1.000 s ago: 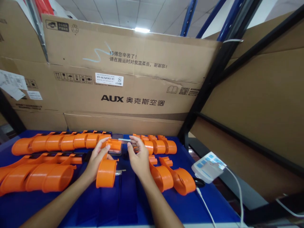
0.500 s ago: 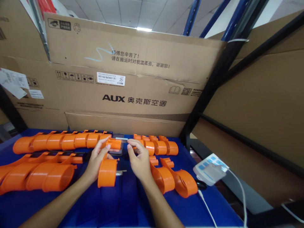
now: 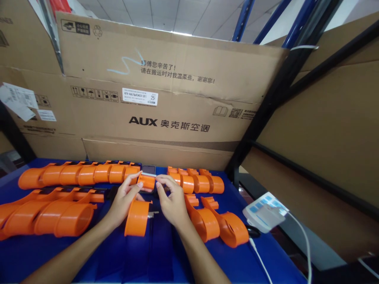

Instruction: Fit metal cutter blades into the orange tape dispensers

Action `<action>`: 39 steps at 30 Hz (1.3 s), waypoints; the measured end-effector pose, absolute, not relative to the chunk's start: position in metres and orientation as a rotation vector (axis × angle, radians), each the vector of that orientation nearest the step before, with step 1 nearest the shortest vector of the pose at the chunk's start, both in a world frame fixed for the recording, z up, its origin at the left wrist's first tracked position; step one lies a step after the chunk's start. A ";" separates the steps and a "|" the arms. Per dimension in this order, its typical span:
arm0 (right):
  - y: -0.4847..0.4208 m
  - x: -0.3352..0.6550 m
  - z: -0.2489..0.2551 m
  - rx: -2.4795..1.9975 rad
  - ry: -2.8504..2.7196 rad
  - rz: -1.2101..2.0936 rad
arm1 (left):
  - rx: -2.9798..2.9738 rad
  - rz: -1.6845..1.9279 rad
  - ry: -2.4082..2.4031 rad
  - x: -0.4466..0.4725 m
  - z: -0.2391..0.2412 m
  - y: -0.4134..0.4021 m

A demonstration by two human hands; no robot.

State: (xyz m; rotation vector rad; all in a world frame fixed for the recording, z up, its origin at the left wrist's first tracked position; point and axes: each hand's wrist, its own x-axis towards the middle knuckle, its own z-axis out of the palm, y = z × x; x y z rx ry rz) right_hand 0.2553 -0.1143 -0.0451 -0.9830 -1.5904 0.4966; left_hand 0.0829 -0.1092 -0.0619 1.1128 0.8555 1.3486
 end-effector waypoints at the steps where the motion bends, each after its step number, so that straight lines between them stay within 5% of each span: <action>1: -0.114 0.255 -0.045 -0.989 -1.602 0.494 | 1.107 1.347 0.861 0.082 -0.062 -0.108; 17: -0.141 0.222 -0.035 -1.064 -2.663 0.075 | 0.758 1.686 0.756 0.053 -0.050 -0.080; 39: -0.122 0.238 -0.043 -1.173 -2.285 0.148 | 0.814 1.588 0.775 0.060 -0.053 -0.089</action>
